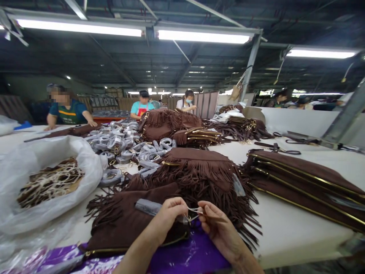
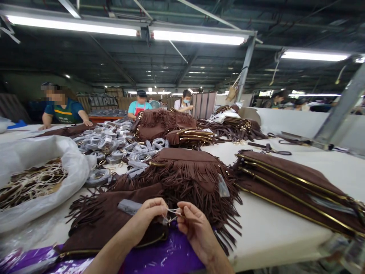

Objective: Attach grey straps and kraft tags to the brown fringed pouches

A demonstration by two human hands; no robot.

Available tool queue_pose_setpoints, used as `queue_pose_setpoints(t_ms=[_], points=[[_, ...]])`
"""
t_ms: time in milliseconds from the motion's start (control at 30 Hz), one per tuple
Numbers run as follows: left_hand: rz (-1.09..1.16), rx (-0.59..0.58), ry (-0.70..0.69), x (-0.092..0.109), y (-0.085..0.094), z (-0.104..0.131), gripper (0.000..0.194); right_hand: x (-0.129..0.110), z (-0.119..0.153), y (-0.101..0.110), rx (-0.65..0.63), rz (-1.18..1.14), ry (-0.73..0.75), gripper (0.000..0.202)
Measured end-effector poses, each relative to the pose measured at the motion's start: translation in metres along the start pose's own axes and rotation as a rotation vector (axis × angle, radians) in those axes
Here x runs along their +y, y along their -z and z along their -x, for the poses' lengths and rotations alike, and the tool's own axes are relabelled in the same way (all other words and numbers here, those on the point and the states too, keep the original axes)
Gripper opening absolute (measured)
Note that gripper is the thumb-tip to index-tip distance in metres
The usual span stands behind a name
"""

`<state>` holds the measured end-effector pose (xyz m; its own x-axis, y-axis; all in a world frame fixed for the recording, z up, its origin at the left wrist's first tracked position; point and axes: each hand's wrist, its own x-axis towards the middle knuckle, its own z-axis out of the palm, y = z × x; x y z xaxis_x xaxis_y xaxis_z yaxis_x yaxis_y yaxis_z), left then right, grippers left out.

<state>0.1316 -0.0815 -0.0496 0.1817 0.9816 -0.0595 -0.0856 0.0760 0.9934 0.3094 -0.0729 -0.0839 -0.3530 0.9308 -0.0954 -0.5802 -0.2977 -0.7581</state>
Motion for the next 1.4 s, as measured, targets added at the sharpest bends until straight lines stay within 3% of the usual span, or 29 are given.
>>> queue_pose_setpoints(t_ms=[133, 233, 367, 567, 667, 800, 900, 1000, 1067, 1200, 1267, 1333, 1400], points=[[0.129, -0.006, -0.027, 0.002, 0.005, 0.0, 0.024, -0.007, 0.009, -0.004, -0.145, -0.193, -0.041, 0.053], [0.239, -0.02, -0.018, 0.0, 0.006, 0.0, 0.03, -0.006, 0.008, -0.007, -0.08, -0.165, 0.014, 0.054], [0.36, -0.042, 0.013, -0.002, 0.007, 0.003, 0.033, 0.007, -0.002, -0.003, 0.102, 0.094, 0.185, 0.036], [0.52, -0.086, 0.007, -0.002, 0.013, 0.005, 0.026, 0.018, -0.006, -0.004, -0.015, 0.748, 0.423, 0.026], [0.419, -0.133, -0.043, -0.001, 0.013, 0.006, 0.019, 0.012, -0.002, -0.014, -0.052, 1.07, 0.555, 0.022], [-0.191, -0.137, -0.289, 0.009, 0.007, 0.013, 0.012, 0.003, -0.003, -0.02, -0.076, 1.343, 0.531, 0.026], [-0.564, -0.087, -0.461, 0.016, -0.001, 0.021, 0.027, 0.008, -0.012, -0.016, -0.03, 1.236, 0.466, 0.028], [-0.614, 0.003, -0.496, 0.014, -0.001, 0.025, 0.029, 0.019, -0.02, -0.009, 0.08, 0.99, 0.388, 0.057], [-0.589, 0.113, -0.497, 0.01, 0.007, 0.025, 0.025, 0.024, -0.02, -0.006, 0.094, 0.857, 0.352, 0.066], [-0.486, 0.373, -0.5, 0.014, 0.045, 0.024, 0.015, 0.018, -0.007, 0.001, 0.008, 0.881, 0.457, 0.026], [-0.402, 0.486, -0.469, 0.021, 0.063, 0.029, 0.01, 0.013, 0.001, 0.003, 0.033, 0.922, 0.476, 0.022], [-0.336, 0.522, -0.443, 0.029, 0.071, 0.038, 0.007, 0.011, 0.007, 0.001, 0.119, 0.922, 0.459, 0.022], [-0.316, 0.448, -0.453, 0.036, 0.065, 0.052, 0.006, 0.014, 0.009, -0.005, 0.153, 0.948, 0.475, 0.019]])
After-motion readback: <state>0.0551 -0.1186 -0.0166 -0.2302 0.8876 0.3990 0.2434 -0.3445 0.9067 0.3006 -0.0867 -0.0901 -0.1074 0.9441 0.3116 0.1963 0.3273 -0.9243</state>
